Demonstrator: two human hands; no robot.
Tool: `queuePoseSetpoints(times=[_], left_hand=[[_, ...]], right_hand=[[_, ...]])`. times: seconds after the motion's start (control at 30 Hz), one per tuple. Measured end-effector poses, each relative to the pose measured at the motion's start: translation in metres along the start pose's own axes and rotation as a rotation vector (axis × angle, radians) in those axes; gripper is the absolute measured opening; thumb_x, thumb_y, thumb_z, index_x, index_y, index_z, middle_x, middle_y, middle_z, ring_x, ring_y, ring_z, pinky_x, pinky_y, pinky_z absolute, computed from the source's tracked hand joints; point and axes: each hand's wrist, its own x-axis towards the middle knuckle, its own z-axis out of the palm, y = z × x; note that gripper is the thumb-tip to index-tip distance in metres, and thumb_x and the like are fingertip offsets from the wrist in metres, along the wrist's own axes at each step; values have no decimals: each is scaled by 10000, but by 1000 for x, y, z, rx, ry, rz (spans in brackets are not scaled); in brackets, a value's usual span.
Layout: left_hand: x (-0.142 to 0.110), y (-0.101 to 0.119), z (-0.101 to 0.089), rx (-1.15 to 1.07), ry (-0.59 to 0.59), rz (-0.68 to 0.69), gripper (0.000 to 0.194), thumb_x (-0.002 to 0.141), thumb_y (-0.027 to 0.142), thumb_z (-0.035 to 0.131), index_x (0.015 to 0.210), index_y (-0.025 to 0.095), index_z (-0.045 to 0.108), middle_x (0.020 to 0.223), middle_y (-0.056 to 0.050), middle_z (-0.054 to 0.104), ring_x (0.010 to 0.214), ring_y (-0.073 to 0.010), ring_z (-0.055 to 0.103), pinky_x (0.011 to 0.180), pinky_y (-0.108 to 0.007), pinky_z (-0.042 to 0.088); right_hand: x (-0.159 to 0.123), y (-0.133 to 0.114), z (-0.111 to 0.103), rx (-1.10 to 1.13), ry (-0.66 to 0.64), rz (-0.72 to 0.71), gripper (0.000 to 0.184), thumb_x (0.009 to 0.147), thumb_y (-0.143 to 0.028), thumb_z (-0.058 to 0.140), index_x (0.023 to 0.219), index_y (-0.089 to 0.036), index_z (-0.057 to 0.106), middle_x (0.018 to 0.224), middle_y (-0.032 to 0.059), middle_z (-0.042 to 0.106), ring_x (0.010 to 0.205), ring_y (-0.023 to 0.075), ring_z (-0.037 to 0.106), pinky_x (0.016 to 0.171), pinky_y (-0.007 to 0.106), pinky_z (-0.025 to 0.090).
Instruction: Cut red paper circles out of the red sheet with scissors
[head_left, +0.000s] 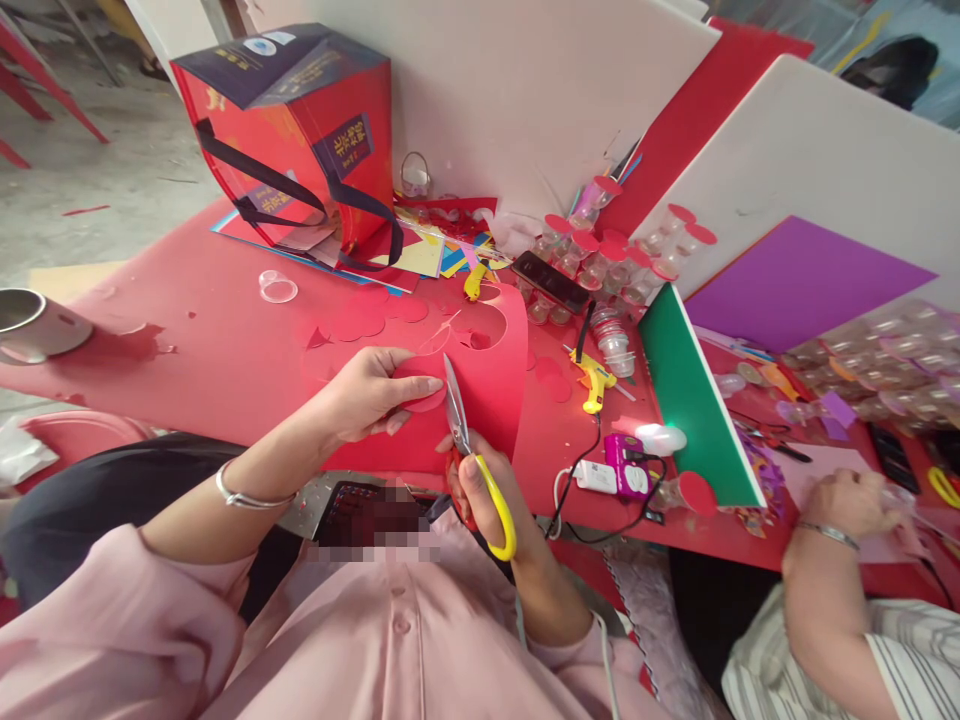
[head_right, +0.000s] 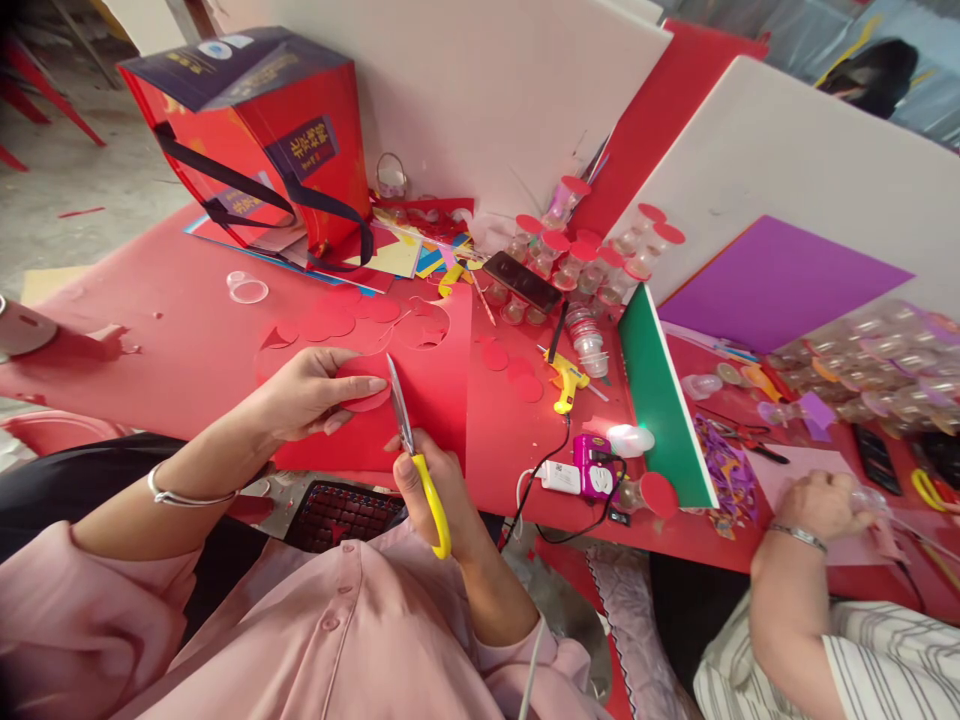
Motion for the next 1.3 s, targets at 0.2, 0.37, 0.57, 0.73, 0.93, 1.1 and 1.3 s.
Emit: queuePoseSetpoints(times=[0.2, 0.37, 0.57, 0.73, 0.93, 1.1, 1.3], left_hand=[[0, 1, -1, -9, -6, 8, 385, 700, 383, 1015, 646, 207, 678, 464, 36, 518, 311, -93, 458, 297, -176, 238], [-1, 1, -5, 42, -13, -28, 360, 728, 410, 1004, 690, 205, 710, 441, 42, 507, 295, -85, 408, 296, -173, 218], [-2, 4, -2, 43, 5, -81, 377, 734, 425, 997, 727, 208, 688, 452, 54, 507, 297, -83, 404, 283, -171, 205], [-3, 3, 0, 4, 12, -57, 409, 730, 457, 998, 718, 205, 676, 466, 57, 494, 303, -83, 421, 285, -171, 198], [0, 1, -4, 18, -9, -41, 411, 737, 455, 989, 679, 214, 662, 440, 52, 474, 278, -76, 365, 286, -181, 169], [1, 0, -5, -24, -31, -28, 430, 729, 436, 999, 650, 221, 635, 457, 42, 493, 275, -78, 374, 284, -189, 176], [0, -1, -7, -20, -39, -32, 431, 722, 433, 1000, 647, 223, 631, 448, 44, 480, 279, -79, 373, 277, -186, 168]], right_hand=[[-1, 0, -1, 8, -3, 5, 820, 1038, -992, 433, 1278, -259, 711, 685, -20, 469, 527, 176, 433, 480, 311, 364], [-2, -1, -3, -5, -21, -24, 812, 1068, -958, 436, 1302, -233, 716, 690, -22, 476, 525, 167, 442, 484, 304, 349], [-2, 0, -1, 1, 1, -46, 831, 1054, -975, 433, 1285, -233, 724, 680, -16, 465, 537, 176, 435, 476, 306, 336], [-2, 3, 0, 14, 4, -42, 826, 1050, -977, 442, 1275, -233, 723, 666, -15, 466, 529, 175, 429, 481, 309, 324], [-3, 7, -1, 13, 2, -46, 802, 1061, -962, 451, 1288, -237, 708, 658, -21, 471, 525, 177, 450, 487, 313, 341], [-4, 6, 0, 6, 10, -46, 808, 1057, -972, 442, 1278, -242, 708, 646, -26, 474, 529, 185, 459, 482, 318, 351], [-4, 8, -1, 21, -7, -43, 796, 1062, -960, 457, 1287, -241, 713, 647, -26, 469, 522, 183, 445, 476, 321, 340]])
